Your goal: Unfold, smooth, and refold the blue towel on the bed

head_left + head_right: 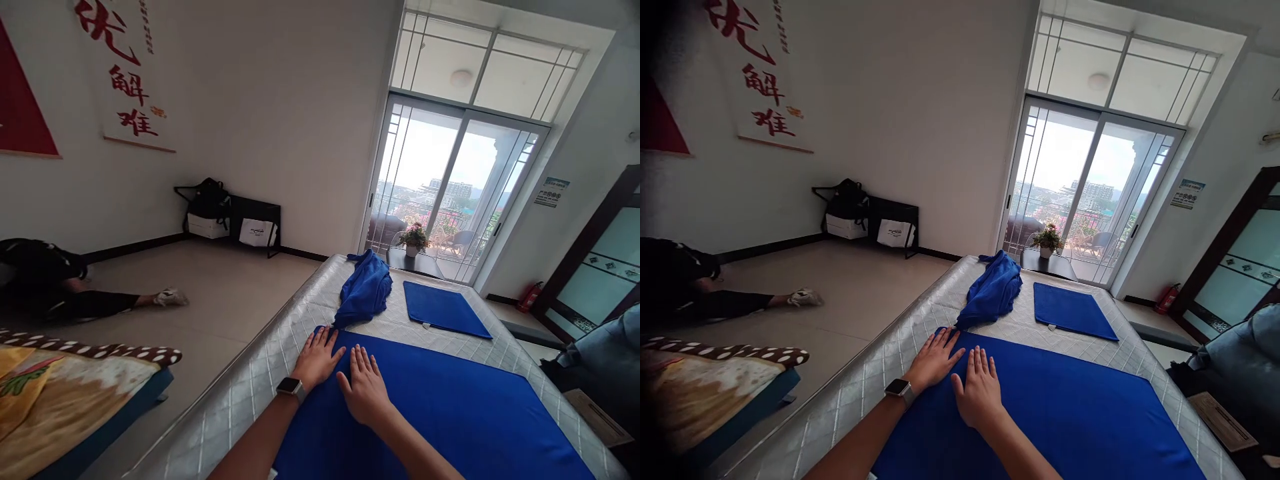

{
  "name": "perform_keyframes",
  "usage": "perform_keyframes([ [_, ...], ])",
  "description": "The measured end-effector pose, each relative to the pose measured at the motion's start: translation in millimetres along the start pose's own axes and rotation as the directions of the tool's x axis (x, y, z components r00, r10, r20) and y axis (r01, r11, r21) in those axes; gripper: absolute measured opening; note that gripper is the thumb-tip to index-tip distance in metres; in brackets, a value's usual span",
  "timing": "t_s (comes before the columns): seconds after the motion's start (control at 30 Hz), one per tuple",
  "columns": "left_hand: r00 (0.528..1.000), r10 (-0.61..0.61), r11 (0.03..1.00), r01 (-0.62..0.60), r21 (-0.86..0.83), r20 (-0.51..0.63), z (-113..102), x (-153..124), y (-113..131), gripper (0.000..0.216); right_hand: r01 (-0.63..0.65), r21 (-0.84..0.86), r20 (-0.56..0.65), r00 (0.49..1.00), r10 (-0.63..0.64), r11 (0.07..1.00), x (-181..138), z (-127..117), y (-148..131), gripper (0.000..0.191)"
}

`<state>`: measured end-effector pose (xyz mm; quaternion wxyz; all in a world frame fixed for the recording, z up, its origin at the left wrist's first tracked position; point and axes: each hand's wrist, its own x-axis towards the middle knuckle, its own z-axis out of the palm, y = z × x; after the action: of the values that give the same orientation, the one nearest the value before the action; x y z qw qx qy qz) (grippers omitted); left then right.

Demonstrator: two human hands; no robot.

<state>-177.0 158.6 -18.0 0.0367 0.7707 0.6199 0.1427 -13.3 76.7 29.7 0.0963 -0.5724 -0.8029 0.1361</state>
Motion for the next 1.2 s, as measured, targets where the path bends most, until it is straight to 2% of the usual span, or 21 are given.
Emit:
perform_keyframes([
  [0.07,1.0,0.002,1.0,-0.002,0.006,-0.009,1,0,-1,0.072,-0.015,-0.019,0.001,1.0,0.015,1.0,2,2,6,0.079],
  [0.17,1.0,0.009,1.0,-0.009,0.008,-0.022,2,0,0,0.073,-0.06,-0.053,-0.007,0.998,0.06,0.997,-6,0,36,0.078],
  [0.33,1.0,-0.007,1.0,0.007,0.016,0.0,0,0,0,0.074,-0.241,-0.128,-0.049,0.97,0.237,0.962,-39,-24,126,0.079],
  [0.43,1.0,-0.001,1.0,0.001,0.028,0.011,2,1,-1,0.073,-0.379,-0.187,-0.138,0.923,0.358,0.906,-70,-47,192,0.072],
  [0.53,1.0,0.031,0.999,-0.031,0.034,-0.003,5,1,-5,0.071,-0.489,-0.243,-0.299,0.859,0.415,0.838,-104,-70,249,0.051],
  [0.7,0.997,0.078,0.995,-0.077,0.066,-0.007,9,2,-10,0.07,-0.593,-0.208,-0.416,0.773,0.478,0.778,-145,-96,307,0.032],
  [0.87,0.999,0.05,0.995,-0.05,0.081,0.009,11,5,-13,0.073,-0.665,-0.154,-0.473,0.699,0.536,0.731,-166,-101,335,0.033],
  [1.0,0.998,0.066,0.996,-0.066,0.062,-0.004,14,6,-17,0.073,-0.683,-0.145,-0.489,0.679,0.548,0.716,-171,-102,342,0.033],
  [1.1,0.996,0.083,0.995,-0.082,0.061,-0.013,14,5,-17,0.071,-0.666,-0.16,-0.472,0.7,0.536,0.729,-162,-96,329,0.04],
  [1.2,0.998,0.055,0.996,-0.055,0.072,0.002,11,4,-12,0.072,-0.592,-0.16,-0.379,0.776,0.504,0.79,-143,-81,288,0.055],
])
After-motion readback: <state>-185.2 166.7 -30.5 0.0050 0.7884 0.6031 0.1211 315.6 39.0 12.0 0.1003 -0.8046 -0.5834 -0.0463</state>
